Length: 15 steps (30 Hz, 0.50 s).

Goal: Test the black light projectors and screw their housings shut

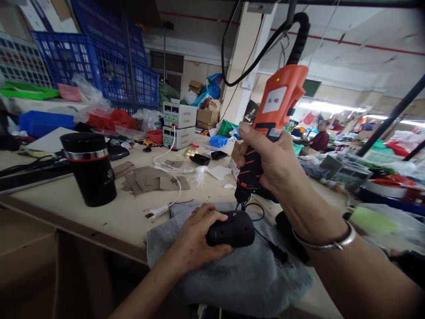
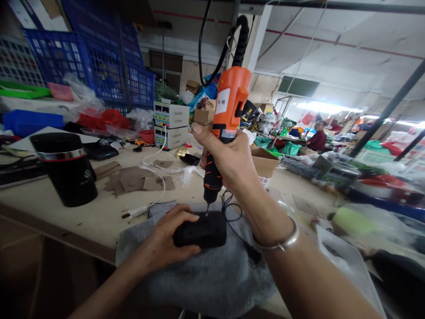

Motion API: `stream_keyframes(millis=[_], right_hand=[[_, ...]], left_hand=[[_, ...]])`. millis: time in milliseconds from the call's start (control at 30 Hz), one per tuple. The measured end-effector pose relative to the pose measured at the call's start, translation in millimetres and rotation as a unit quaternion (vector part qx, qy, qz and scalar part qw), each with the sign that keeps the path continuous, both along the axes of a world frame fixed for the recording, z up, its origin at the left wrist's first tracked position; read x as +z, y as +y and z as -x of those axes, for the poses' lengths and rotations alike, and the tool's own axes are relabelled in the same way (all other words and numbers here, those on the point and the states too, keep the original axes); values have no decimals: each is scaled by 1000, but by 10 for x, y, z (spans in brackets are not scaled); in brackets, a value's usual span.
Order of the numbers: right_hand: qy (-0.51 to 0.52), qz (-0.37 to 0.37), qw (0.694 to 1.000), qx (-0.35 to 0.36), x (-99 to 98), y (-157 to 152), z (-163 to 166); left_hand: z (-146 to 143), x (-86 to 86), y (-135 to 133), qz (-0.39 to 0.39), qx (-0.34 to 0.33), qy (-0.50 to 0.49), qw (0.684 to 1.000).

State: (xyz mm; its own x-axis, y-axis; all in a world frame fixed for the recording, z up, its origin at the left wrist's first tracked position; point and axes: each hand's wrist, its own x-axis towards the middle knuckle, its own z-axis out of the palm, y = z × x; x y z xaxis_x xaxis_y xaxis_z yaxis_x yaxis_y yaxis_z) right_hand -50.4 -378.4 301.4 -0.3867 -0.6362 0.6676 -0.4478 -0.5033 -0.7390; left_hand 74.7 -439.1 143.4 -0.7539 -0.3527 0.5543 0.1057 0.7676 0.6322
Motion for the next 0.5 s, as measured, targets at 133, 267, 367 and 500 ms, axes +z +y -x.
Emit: stream_keyframes(millis=[133, 267, 367, 500], right_hand=[[3, -8, 1000, -12, 21, 13, -25], [14, -4, 999, -29, 7, 10, -17], [20, 0, 999, -48, -27, 7, -3], [46, -5, 996, -79, -58, 38, -30]], left_hand=[[11, 4, -4, 13, 2, 5, 1000], [16, -5, 0, 33, 10, 10, 999], [14, -35, 5, 44, 17, 15, 999], [24, -83, -8, 58, 21, 35, 998]])
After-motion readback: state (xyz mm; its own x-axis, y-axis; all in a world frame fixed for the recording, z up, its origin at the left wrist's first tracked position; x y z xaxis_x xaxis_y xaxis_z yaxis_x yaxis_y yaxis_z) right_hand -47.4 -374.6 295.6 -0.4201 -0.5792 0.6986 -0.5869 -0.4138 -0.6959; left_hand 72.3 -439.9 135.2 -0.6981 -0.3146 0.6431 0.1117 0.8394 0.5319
